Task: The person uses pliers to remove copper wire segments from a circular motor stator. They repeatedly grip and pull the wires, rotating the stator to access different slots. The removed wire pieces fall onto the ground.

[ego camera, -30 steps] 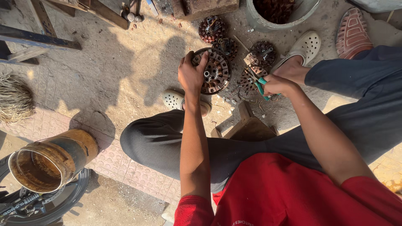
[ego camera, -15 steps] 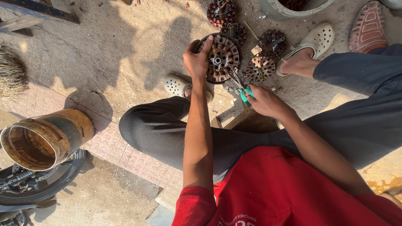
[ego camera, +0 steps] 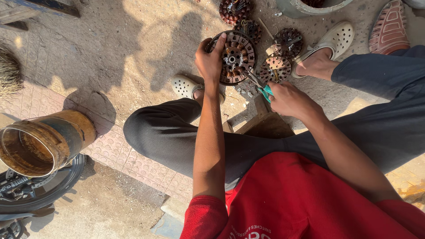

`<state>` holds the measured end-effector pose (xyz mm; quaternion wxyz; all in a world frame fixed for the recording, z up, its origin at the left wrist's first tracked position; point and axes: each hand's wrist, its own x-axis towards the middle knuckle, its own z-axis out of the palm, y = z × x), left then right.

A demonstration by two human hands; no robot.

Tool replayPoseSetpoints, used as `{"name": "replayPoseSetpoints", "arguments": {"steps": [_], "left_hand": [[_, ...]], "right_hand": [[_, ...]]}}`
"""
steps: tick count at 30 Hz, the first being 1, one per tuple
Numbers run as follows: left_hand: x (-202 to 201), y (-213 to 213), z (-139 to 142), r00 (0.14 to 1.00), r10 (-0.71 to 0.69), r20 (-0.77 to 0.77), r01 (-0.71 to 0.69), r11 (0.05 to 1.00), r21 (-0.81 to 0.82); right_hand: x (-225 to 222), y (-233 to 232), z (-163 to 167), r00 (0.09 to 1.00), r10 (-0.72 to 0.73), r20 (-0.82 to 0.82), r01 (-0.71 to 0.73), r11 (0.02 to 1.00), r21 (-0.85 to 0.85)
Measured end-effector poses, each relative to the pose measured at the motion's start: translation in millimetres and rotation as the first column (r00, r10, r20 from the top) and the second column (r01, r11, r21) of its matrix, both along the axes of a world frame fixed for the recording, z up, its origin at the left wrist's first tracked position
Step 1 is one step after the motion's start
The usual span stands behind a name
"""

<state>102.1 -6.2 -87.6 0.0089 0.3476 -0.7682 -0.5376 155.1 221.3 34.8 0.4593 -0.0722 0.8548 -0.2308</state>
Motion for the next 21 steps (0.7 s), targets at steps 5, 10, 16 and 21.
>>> {"name": "replayPoseSetpoints", "arguments": {"steps": [5, 10, 16, 21], "left_hand": [[1, 0, -2, 1.0, -0.009, 0.023, 0.009, 1.0, 0.001], [1, 2, -2, 1.0, -0.014, 0.015, 0.014, 1.0, 0.003], [0, 5, -1, 0.995, -0.047, -0.083, 0.051, 0.998, 0.044], [3, 4, 1, 0.997, -0.054, -0.048, 0.052, 0.998, -0.034]], "right_hand": [[0, 1, -10, 1.0, -0.007, 0.014, 0.007, 1.0, 0.008], [0, -1, -19, 0.983, -0.064, -0.173, 0.037, 0.986, -0.16], [8, -3, -30, 0.994, 0.0, -0.112, -0.004, 0.999, -0.044], [12, -10, -48, 0.975, -0.119, -0.19, 0.099, 0.989, -0.112]]}}
